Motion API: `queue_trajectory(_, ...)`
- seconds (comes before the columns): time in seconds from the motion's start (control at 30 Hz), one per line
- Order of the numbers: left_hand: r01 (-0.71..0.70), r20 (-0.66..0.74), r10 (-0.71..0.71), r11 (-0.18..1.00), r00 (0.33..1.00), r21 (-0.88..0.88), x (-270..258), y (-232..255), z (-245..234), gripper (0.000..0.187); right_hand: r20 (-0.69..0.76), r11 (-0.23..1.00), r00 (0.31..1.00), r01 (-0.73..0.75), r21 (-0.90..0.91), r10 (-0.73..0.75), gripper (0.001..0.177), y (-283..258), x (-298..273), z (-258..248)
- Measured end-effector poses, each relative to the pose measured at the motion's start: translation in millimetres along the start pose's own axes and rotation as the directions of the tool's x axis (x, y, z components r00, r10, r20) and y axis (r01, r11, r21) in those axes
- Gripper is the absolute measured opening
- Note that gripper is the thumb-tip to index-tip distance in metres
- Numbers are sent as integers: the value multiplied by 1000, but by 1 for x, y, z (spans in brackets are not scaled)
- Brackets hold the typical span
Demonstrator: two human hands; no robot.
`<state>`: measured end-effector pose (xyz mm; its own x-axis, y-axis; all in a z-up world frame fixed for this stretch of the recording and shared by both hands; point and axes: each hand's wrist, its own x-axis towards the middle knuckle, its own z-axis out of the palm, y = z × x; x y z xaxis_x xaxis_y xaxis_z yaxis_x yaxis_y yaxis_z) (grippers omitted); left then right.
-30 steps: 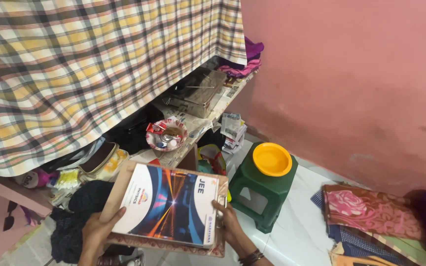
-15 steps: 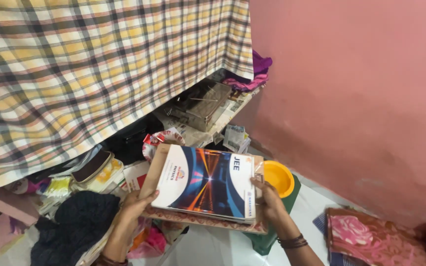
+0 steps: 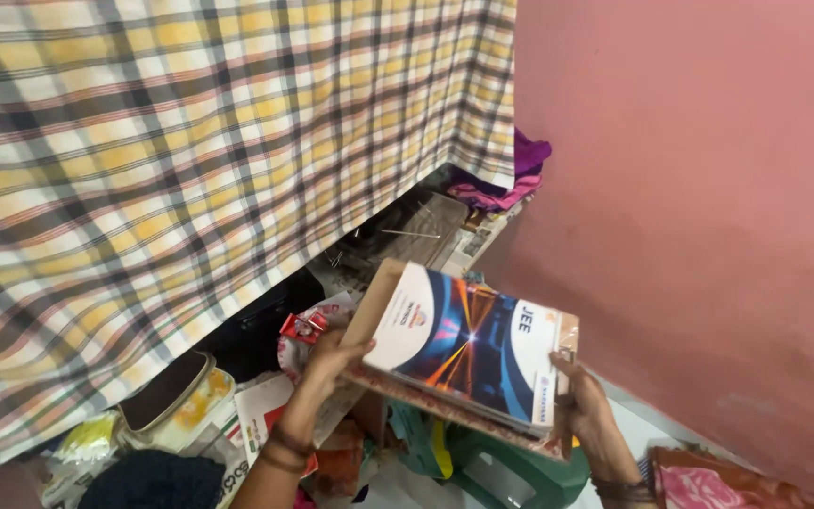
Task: The person clears a cluttered pink shelf by removing books, a clipboard, toothbrushes, and other small items, placing them on a nearby air cooler. They then wipe the shelf surfaces with a dark cloth.
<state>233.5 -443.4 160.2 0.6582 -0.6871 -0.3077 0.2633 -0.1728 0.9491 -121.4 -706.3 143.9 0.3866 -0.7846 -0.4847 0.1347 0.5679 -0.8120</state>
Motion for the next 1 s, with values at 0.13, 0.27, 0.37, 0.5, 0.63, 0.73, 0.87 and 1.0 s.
queue_trajectory(0.13,-87,37,85,995,996,54,85,-6,13,45,10,996,1000,-5,85,4,44,-15,27,11)
queue_trajectory(0.27,-164,22,169,975,985,-151,171,-28,30,38,-5,994,1000,17,109,-16,44,-26,77,17)
queue_trajectory(0.37,-85,-175,94,995,980,59,202,-23,43,44,12,993,1000,10,118,-12,45,-30,120,14)
queue_trajectory(0.5,-14,-387,190,910,902,415,271,-56,46,45,30,997,999,26,79,-28,46,-33,180,9)
queue_trajectory(0.63,119,-450,35,944,892,309,249,7,63,53,31,997,999,-27,70,25,46,-50,209,12)
queue_trajectory(0.73,160,-446,126,820,886,549,258,29,64,73,-67,999,997,-35,-31,33,46,-66,202,19)
queue_trajectory(0.87,158,-396,169,725,903,670,272,53,64,64,50,998,998,-35,-50,38,46,-88,202,30)
queue_trajectory(1.0,226,-453,184,670,872,707,284,48,65,45,68,999,997,-21,-28,23,43,-87,244,20)
